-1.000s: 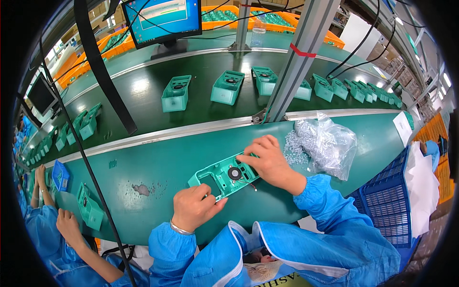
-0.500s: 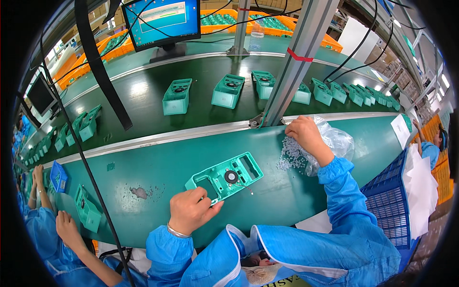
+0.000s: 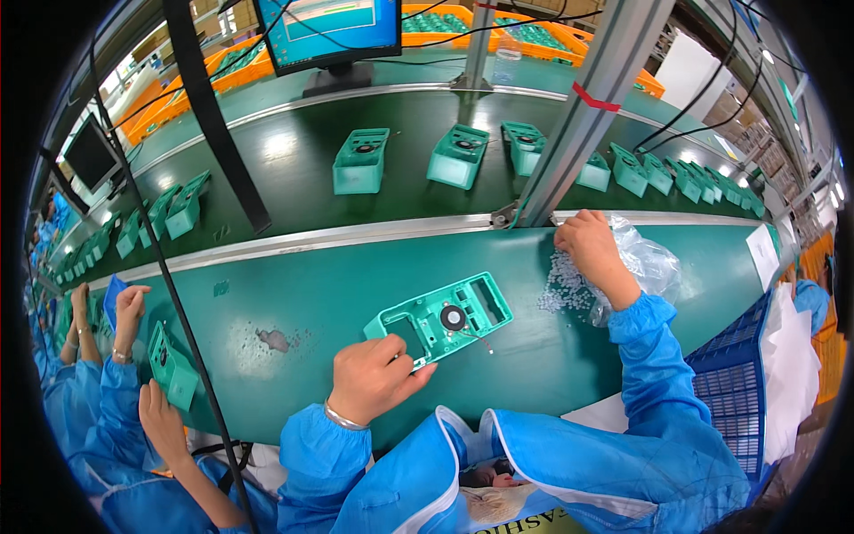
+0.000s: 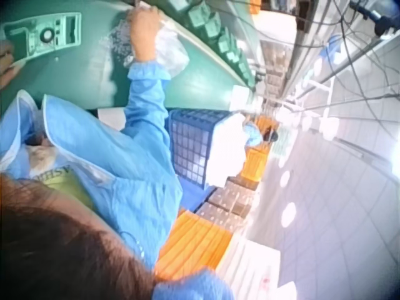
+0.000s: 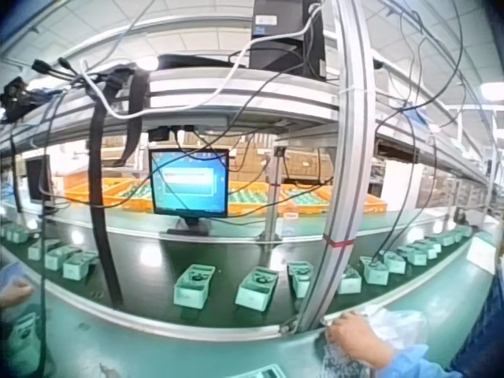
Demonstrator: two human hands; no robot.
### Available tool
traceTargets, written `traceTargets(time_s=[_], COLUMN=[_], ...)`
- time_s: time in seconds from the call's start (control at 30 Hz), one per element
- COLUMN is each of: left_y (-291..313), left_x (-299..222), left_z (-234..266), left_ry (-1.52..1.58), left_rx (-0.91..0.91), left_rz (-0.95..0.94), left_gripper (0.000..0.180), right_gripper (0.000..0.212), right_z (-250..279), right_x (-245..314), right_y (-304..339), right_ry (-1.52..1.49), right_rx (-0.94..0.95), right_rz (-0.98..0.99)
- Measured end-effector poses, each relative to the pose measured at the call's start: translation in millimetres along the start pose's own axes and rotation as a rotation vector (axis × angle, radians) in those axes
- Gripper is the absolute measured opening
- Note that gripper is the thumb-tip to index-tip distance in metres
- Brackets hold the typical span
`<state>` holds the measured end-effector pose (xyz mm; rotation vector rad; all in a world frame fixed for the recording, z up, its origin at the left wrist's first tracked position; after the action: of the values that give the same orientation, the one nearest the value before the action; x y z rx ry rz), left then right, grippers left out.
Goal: The person assembles small components and circuit boards into electronic device housings by hand on an assembly line.
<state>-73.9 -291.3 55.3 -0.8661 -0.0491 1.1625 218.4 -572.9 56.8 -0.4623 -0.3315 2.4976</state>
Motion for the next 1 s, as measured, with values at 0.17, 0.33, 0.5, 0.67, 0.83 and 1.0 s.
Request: traceTargets(time_s=[0.17,0.33,0.5,0.67,0.83,1.0], left_y=[0,-1,-1,-2,-1,1], left_x=[-1,0,-1,-1,-1,-1], left_z=[3,2,4,7,8,5], left_ry=[-0.002,-0.001,0.030,0.008,-0.003,0.017], left_rx=[0.011,-0.007,0.007,0.011,0.019,0.001], left_rz=[0.014,-0.016,0.004,0.001,-0.003,0.014], left_gripper=[0.036,0.043,0.038,0.040,0.039,0.039], right_gripper=[0.006,0.011,0.013,0.014,0.013,0.012], right_z=[31,62,63,62,66,69], right_x=[41,121,145,151,152,154], right_y=[-10,-23,-21,-21,-21,-20], right_ry=[-0.317,-0.726,-0.701,-0.694,-0.626,-0.650], right_rx=[-0.120,-0.120,-0.018,-0.023,-0.056,-0.070], right_rz=[0.025,0.286,0.396,0.400,0.424,0.415])
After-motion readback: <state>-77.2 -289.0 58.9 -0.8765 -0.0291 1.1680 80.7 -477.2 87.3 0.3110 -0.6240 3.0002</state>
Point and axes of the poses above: each hand's wrist, its own y-axis away from the middle knuckle, its own z-axis out of the back of the hand, x = y × z, the point moved 1 cm from there along -y, towards the middle knuckle, and after that the axes turned 11 degrees about y, right-handed, at the moved point
